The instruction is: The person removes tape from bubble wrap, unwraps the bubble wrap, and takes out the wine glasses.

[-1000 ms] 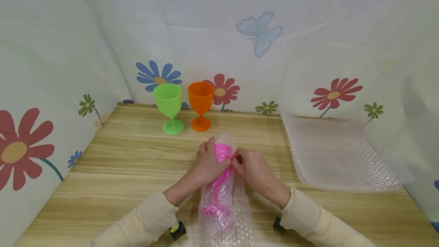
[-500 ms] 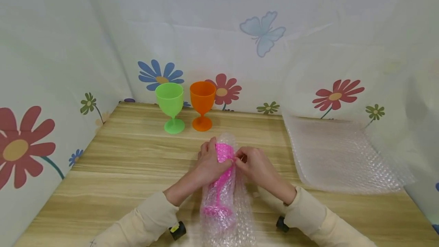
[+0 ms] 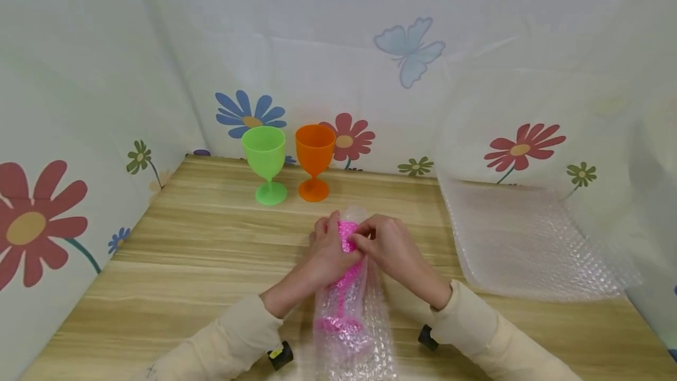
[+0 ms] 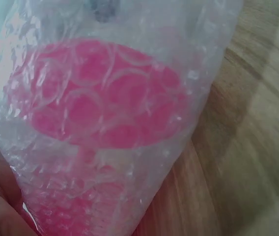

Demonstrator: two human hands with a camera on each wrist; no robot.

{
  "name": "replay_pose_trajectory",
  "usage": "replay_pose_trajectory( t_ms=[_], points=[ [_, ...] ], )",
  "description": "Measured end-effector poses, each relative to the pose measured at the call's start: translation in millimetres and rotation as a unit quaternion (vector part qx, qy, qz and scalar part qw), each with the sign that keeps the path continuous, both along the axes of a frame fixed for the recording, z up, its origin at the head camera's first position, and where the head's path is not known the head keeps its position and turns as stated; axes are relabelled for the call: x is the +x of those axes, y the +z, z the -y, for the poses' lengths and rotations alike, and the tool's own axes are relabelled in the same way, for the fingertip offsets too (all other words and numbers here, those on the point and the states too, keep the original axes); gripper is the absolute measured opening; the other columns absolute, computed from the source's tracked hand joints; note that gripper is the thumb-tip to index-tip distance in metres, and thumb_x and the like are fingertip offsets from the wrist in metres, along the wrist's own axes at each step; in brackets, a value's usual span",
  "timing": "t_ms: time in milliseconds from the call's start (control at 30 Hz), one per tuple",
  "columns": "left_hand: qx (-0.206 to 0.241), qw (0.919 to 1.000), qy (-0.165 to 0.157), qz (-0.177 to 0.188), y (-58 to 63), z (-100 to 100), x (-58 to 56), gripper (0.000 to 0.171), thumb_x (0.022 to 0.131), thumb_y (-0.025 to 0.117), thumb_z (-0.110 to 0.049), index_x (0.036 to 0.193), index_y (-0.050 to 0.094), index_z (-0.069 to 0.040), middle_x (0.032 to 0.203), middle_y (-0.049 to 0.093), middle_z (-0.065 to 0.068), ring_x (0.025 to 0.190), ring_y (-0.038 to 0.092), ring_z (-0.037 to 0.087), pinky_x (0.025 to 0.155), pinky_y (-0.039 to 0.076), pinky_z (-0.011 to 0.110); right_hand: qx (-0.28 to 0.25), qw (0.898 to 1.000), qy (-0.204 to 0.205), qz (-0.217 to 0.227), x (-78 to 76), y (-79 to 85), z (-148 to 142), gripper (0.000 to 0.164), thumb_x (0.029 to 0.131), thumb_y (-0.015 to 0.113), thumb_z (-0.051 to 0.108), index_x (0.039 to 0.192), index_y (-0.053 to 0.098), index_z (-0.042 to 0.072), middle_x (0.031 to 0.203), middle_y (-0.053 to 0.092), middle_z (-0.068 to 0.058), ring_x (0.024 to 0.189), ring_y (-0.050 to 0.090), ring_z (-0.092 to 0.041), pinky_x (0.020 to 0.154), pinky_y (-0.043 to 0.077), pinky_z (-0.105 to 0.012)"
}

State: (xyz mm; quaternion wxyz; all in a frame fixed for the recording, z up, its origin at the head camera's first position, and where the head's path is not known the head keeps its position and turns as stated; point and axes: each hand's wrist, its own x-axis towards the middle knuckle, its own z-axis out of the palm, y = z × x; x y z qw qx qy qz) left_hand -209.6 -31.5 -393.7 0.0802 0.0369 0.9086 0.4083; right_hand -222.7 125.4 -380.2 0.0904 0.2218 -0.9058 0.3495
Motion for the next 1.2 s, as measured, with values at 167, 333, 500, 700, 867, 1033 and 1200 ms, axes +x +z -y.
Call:
replay_pose_trajectory(
  t_ms=[167, 333, 500, 700, 867, 1033, 1200],
  points=[
    [-0.016, 0.9998, -0.005, -0.01, -1.6, -4.0, -0.2, 0.099, 0.091, 0.076, -0.04, 0.162, 0.016, -0.007, 0.161, 0.019, 0.024, 0.143, 0.029, 0.043, 0.107, 0.042, 0.063, 0.011, 0.999, -0.028, 0.024, -0.3, 6.5, 2.5, 0.012, 0.092, 0.077, 0.01, 0.081, 0.079, 0.007, 0.069, 0.068, 0.004, 0.055, 0.052, -0.01, 0.05, 0.046, -0.024],
    [-0.018, 0.9996, -0.012, -0.018, -3.2, -5.3, -0.3, 0.099, 0.091, 0.076, -0.039, 0.162, 0.015, -0.006, 0.16, 0.019, 0.025, 0.141, 0.03, 0.043, 0.107, 0.043, 0.062, -0.003, 0.999, -0.024, 0.048, -2.2, 6.9, 0.3, 0.018, 0.091, 0.069, 0.004, 0.076, 0.076, 0.009, 0.062, 0.063, 0.005, 0.049, 0.046, -0.008, 0.046, 0.038, -0.023],
    [-0.01, 0.9998, -0.011, -0.016, -4.4, -4.2, -0.2, 0.102, 0.09, 0.076, -0.038, 0.163, 0.012, -0.007, 0.161, 0.018, 0.023, 0.141, 0.03, 0.042, 0.108, 0.043, 0.06, -0.075, 0.989, -0.055, 0.113, -5.2, 4.3, -5.1, 0.016, 0.089, 0.064, 0.004, 0.079, 0.076, 0.005, 0.069, 0.068, -0.001, 0.053, 0.045, -0.011, 0.049, 0.035, -0.024],
    [-0.032, 0.9994, -0.001, -0.015, -4.7, -1.4, -0.5, 0.105, 0.089, 0.076, -0.042, 0.164, 0.01, -0.008, 0.162, 0.02, 0.023, 0.142, 0.032, 0.043, 0.109, 0.04, 0.062, -0.2, 0.957, -0.073, 0.196, -2.7, 1.8, -10.0, 0.015, 0.097, 0.062, 0.003, 0.09, 0.073, -0.006, 0.084, 0.07, -0.013, 0.074, 0.068, -0.022, 0.073, 0.061, -0.034],
    [-0.096, 0.9942, -0.001, -0.048, -2.3, -0.8, -0.9, 0.101, 0.087, 0.076, -0.046, 0.159, 0.019, -0.005, 0.154, 0.033, 0.024, 0.137, 0.034, 0.041, 0.112, 0.033, 0.057, -0.283, 0.93, -0.09, 0.217, 2.3, -3.2, -7.6, 0.013, 0.097, 0.061, 0.0, 0.094, 0.068, -0.011, 0.089, 0.067, -0.021, 0.08, 0.069, -0.026, 0.08, 0.061, -0.042],
    [-0.104, 0.9926, 0.003, -0.062, -0.7, -2.0, -1.6, 0.104, 0.085, 0.078, -0.049, 0.159, 0.022, -0.003, 0.156, 0.027, 0.024, 0.138, 0.03, 0.04, 0.113, 0.036, 0.054, -0.328, 0.913, -0.113, 0.216, 5.9, -7.6, -7.0, 0.013, 0.095, 0.058, -0.002, 0.097, 0.065, -0.013, 0.092, 0.065, -0.02, 0.08, 0.067, -0.023, 0.079, 0.061, -0.04],
    [-0.099, 0.9926, 0.017, -0.068, -2.6, 0.9, 0.1, 0.102, 0.086, 0.075, -0.047, 0.158, 0.022, 0.001, 0.152, 0.033, 0.026, 0.134, 0.034, 0.039, 0.11, 0.041, 0.051, -0.37, 0.896, -0.105, 0.22, 6.9, -7.6, -4.6, 0.01, 0.095, 0.055, -0.004, 0.097, 0.061, -0.012, 0.09, 0.062, -0.017, 0.08, 0.067, -0.023, 0.074, 0.062, -0.034]
  ],
)
